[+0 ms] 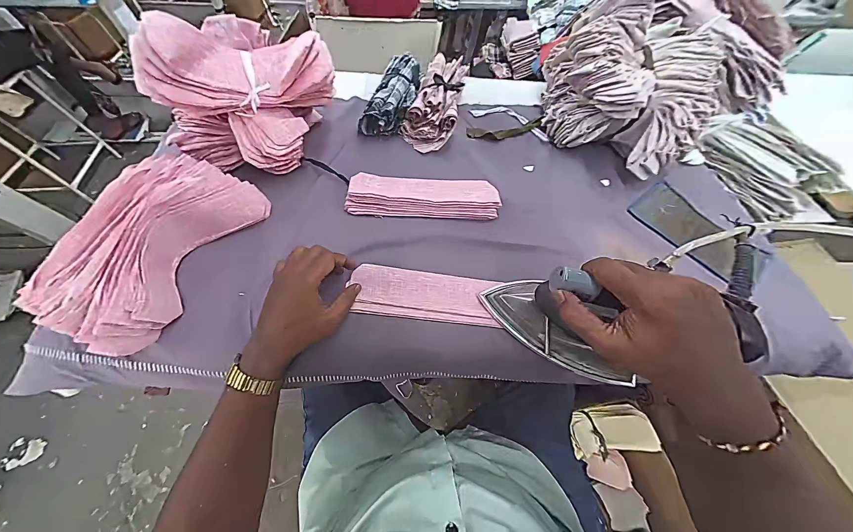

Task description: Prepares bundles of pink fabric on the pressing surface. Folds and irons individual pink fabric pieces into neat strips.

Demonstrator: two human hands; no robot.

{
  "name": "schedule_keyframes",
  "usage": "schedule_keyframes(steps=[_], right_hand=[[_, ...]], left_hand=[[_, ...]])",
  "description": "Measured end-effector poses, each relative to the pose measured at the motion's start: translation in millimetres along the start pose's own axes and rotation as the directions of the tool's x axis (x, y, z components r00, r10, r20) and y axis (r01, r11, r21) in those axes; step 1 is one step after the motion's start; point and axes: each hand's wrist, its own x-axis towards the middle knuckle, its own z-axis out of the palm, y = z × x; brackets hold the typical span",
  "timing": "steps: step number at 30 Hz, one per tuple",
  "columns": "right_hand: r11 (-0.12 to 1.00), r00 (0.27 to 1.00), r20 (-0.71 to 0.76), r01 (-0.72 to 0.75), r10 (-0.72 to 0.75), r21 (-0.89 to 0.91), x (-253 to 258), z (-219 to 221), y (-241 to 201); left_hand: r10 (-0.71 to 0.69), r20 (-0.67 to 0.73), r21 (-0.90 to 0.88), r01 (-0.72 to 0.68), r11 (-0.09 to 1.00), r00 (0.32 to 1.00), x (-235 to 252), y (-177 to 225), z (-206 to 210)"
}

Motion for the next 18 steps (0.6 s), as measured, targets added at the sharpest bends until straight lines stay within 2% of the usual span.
schedule_keyframes(steps=[3,6,8,10,12,15,18], right_hand=[[0.989,0.996,-0.043,-0.076,0.083,0.13,11,-5,37],[0.973,0.961,-0.157,-0.217,0.226,0.072,25,6,71],[0.955,0.94,-0.175,-0.296,0.292,0.001,32,19,82],[0.937,0.938,-0.121,-0.337,0.326,-0.091,36,29,84],[0.936,0.936,-0.092,-0.347,0.341,-0.06,41,35,83],[0.956,0.952,-0.09,-0.294,0.292,-0.012,38,49,97],[0.956,0.952,-0.09,-0.292,0.291,0.002,36,54,103]], left_hand=[[0.018,0.013,0.013,-0.018,1.0,1.0,1,-1,1],[0.037,0.015,0.014,-0.037,0.999,0.999,1,-1,1],[0.037,0.001,0.003,-0.037,0.999,0.999,-2,0,1],[0.03,-0.057,-0.053,-0.033,0.998,0.998,-4,3,0],[0.006,-0.175,-0.078,-0.02,0.997,0.984,-4,-1,-6],[-0.064,-0.354,0.135,0.119,0.984,0.933,2,-21,-34],[-0.199,-0.438,0.324,0.36,0.875,0.877,17,-53,-65]])
